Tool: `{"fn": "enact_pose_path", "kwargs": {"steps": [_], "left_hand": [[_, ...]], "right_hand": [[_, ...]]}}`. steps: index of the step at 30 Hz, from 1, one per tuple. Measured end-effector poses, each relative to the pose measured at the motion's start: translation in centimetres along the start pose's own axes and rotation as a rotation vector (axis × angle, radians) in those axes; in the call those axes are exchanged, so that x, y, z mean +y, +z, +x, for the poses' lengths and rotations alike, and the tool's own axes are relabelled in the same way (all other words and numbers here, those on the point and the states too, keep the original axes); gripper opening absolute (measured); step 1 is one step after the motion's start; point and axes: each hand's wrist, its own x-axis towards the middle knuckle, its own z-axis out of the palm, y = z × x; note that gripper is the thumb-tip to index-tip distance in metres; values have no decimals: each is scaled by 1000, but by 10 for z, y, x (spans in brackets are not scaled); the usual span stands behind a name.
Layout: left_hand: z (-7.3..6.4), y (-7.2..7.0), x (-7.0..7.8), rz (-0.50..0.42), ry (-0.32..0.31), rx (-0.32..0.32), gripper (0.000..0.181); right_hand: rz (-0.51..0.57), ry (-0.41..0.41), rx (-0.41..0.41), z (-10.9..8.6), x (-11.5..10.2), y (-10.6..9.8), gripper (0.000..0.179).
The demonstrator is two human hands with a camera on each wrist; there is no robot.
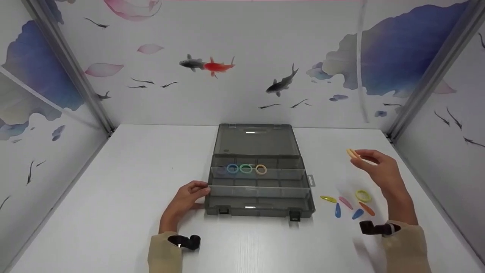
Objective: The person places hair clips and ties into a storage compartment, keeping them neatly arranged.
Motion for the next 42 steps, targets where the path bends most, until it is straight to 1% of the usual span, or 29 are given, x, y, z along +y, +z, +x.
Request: {"fn": "enact_pose_path", "kwargs": {"steps": [5, 7, 9, 14, 17, 23, 27, 33, 38, 42], "left_hand": [[1, 1, 0, 3, 5, 4, 51], [1, 0, 0, 4, 3, 5, 50], [2, 0, -1, 5, 0, 4, 49], [2, 0, -1, 8, -7, -5, 49], [3, 0, 0, 4, -8, -13, 51], [3, -2, 2, 2, 1, 5, 52], [3, -2, 2, 5, 3, 6, 52], [4, -1, 0, -8, 4, -13, 51], [2, -1, -1, 7, 4, -6, 52], [1, -1, -1, -3, 1, -12, 50]], "right_hand": [[2, -129, -36, 5, -19, 8, 57], [7, -165, -57, 8, -27, 13, 54], [7, -186, -78, 11, -35, 18, 53], [-11, -207, -132, 18, -53, 32, 49], [-30, -232, -156, 23, -64, 42, 43], [-85, -306, -233, 35, -85, 69, 28], [-137, -304, -292, 39, -91, 90, 23], [-199, -258, -372, 43, -95, 117, 24], [-213, -267, -419, 45, -93, 132, 25], [-208, -257, -434, 48, -90, 139, 26]]}}
